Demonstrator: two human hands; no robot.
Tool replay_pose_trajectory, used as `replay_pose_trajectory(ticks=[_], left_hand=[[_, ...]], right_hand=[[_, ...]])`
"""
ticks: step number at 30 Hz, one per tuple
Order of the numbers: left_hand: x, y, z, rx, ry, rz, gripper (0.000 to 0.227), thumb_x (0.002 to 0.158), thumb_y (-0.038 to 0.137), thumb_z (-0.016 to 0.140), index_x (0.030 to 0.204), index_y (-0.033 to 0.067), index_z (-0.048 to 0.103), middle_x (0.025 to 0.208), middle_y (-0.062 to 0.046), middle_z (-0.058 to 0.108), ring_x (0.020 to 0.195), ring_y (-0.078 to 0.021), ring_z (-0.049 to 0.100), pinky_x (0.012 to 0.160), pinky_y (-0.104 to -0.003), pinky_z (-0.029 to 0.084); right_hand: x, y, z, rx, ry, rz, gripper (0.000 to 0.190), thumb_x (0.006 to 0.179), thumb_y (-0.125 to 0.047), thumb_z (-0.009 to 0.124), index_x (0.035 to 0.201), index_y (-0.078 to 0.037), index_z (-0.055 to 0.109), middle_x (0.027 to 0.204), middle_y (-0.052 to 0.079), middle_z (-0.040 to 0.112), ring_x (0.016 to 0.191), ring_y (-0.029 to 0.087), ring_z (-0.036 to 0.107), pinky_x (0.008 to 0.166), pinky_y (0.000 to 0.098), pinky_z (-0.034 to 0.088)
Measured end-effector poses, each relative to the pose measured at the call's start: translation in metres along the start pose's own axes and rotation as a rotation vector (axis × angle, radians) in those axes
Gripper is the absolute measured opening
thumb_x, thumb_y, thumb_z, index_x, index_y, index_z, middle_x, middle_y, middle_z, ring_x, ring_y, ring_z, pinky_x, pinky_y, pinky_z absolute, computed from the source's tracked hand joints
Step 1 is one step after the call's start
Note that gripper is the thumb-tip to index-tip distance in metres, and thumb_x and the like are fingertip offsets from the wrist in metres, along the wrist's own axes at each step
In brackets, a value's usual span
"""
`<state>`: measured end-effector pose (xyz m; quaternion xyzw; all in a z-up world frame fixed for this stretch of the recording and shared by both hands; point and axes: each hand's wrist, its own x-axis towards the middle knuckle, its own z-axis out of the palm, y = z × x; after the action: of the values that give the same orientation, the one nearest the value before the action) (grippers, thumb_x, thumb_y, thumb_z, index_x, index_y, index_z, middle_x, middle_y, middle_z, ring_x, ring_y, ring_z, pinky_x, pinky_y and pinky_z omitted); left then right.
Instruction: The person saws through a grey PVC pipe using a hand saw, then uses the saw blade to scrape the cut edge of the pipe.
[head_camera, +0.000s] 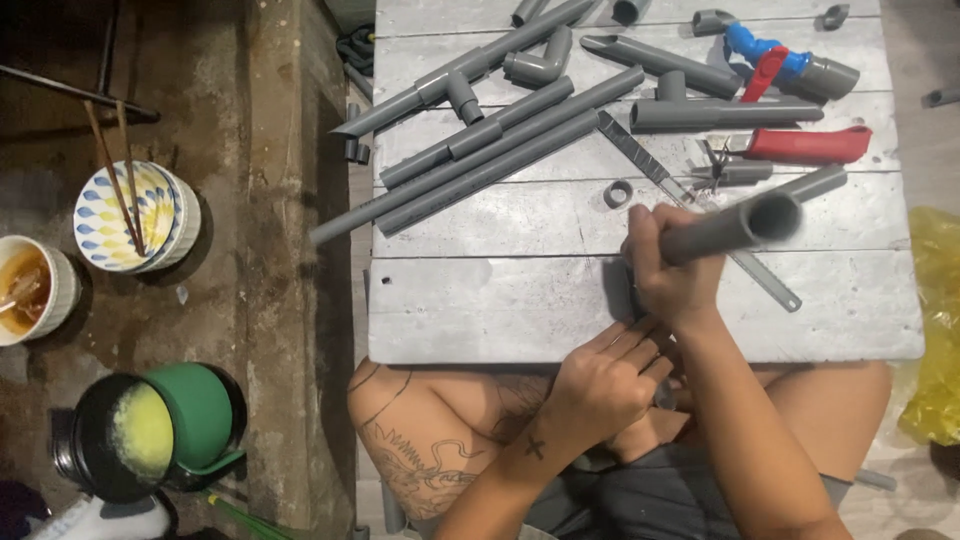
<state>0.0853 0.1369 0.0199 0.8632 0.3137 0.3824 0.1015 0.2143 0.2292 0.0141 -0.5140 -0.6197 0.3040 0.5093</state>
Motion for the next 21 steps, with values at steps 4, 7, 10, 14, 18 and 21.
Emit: replay_pose_trajectory(ticks=[4,7,10,14,18,21], left_hand=[[-0.003,-0.002,0.000,0.039,-0.014,-0.040,0.016,0.100,0.005,0.074,0.115,0.0002,0.076,0.128,-0.021,0.072,0.122,-0.0300,0.068,0.114,-0.039,0.051],[0.003,0.000,-0.004,0.110,-0.017,-0.056,0.011,0.100,0.004,0.071,0.111,0.0040,0.076,0.125,-0.016,0.073,0.122,-0.0309,0.069,0.112,-0.040,0.052],[0.012,0.001,-0.007,0.187,0.005,-0.073,0.016,0.100,-0.003,0.064,0.089,0.0073,0.070,0.100,-0.009,0.067,0.109,-0.0307,0.068,0.107,-0.039,0.053],[0.009,0.000,-0.003,0.149,0.049,-0.085,0.018,0.095,-0.006,0.069,0.082,0.0064,0.072,0.092,-0.010,0.070,0.099,-0.0324,0.069,0.102,-0.040,0.056],[0.014,0.000,-0.006,0.119,0.073,-0.075,0.017,0.098,-0.007,0.064,0.086,0.0028,0.071,0.098,-0.013,0.070,0.104,-0.0351,0.069,0.100,-0.042,0.057],[0.016,-0.001,-0.008,0.140,0.093,-0.074,0.023,0.096,-0.011,0.062,0.080,0.0037,0.068,0.085,-0.010,0.063,0.092,-0.0304,0.066,0.101,-0.042,0.056]], right_hand=[[0.010,-0.026,-0.006,0.152,-0.010,-0.207,0.046,0.104,-0.006,0.045,0.059,-0.011,0.041,0.048,0.000,0.040,0.039,0.012,0.044,0.036,0.0260,0.031],[0.009,-0.027,-0.006,0.193,-0.024,-0.080,0.049,0.107,-0.010,0.048,0.059,-0.009,0.042,0.049,0.003,0.043,0.038,0.014,0.045,0.040,0.0271,0.036],[0.004,-0.007,0.000,0.105,-0.030,-0.002,0.049,0.107,-0.010,0.053,0.060,-0.008,0.044,0.051,0.005,0.050,0.041,0.014,0.048,0.044,0.0269,0.042],[0.002,0.010,0.002,0.050,-0.056,-0.062,0.048,0.108,-0.008,0.053,0.062,-0.011,0.038,0.052,0.002,0.045,0.043,0.013,0.046,0.041,0.0246,0.033],[0.008,0.010,0.002,0.081,-0.037,-0.015,0.048,0.109,-0.011,0.054,0.064,-0.011,0.038,0.052,0.002,0.045,0.042,0.012,0.046,0.042,0.0246,0.035],[0.001,0.016,0.000,0.023,-0.117,-0.070,0.044,0.106,-0.006,0.055,0.063,-0.009,0.046,0.056,0.002,0.052,0.046,0.012,0.047,0.043,0.0255,0.034]])
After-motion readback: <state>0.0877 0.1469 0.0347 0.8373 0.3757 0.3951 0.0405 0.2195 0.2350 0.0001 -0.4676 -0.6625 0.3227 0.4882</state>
